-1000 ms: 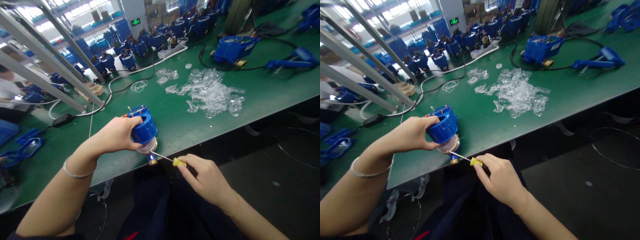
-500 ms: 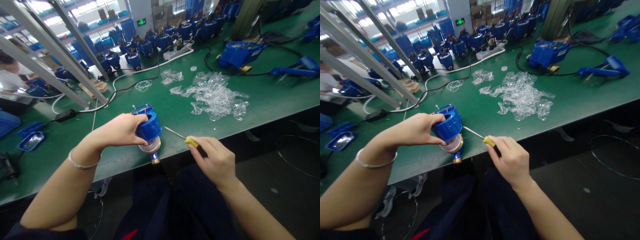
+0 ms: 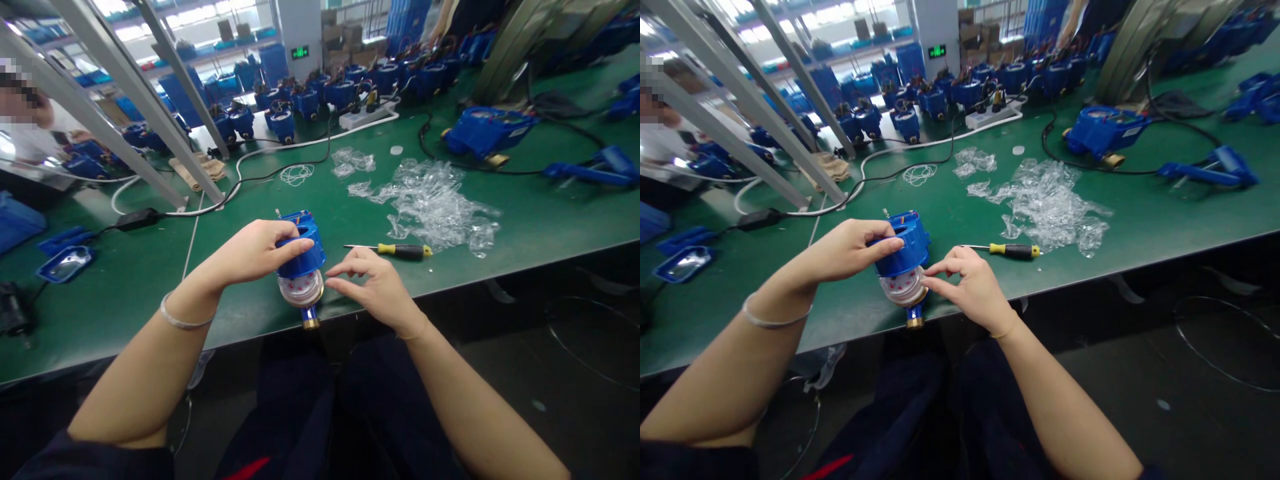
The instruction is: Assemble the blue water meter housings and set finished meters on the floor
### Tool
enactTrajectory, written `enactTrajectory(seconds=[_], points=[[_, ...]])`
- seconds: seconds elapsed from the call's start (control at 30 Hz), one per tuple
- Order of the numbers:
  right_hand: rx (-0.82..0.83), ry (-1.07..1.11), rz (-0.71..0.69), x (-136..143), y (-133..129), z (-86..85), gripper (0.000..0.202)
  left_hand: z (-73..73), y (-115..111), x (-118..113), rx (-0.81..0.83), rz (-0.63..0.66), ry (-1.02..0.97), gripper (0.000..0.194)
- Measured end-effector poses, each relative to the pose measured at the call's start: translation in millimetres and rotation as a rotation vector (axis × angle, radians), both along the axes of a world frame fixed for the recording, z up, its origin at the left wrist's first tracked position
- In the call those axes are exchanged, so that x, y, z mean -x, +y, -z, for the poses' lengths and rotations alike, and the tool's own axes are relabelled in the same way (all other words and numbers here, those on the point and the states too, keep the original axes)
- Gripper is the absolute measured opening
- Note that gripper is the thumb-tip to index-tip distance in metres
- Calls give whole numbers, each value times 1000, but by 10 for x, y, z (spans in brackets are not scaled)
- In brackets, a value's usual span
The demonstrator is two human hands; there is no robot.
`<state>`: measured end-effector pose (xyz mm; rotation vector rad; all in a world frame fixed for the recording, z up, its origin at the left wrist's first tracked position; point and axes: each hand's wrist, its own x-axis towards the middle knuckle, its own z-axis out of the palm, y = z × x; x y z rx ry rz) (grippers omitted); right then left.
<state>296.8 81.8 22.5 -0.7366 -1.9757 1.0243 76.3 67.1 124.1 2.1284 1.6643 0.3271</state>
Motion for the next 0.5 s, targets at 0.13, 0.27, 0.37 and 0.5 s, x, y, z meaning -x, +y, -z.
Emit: enactTrajectory(seconds=[0.13,0.27,0.37,0.5], points=[[124,-26,-87,134,9,-19,22,70,-32,16,-49,-46,-85,41],[185,-59,-106,251,-1,-20,16,80,-47,-18,-70,-49,-111,40],[248,-9,-52,330,-20,-7,5,73,-69,-64,-70,-76,-90,39],[411,152,-5,463,-94,52,5,100,-93,-113,-86,-100,-49,38]])
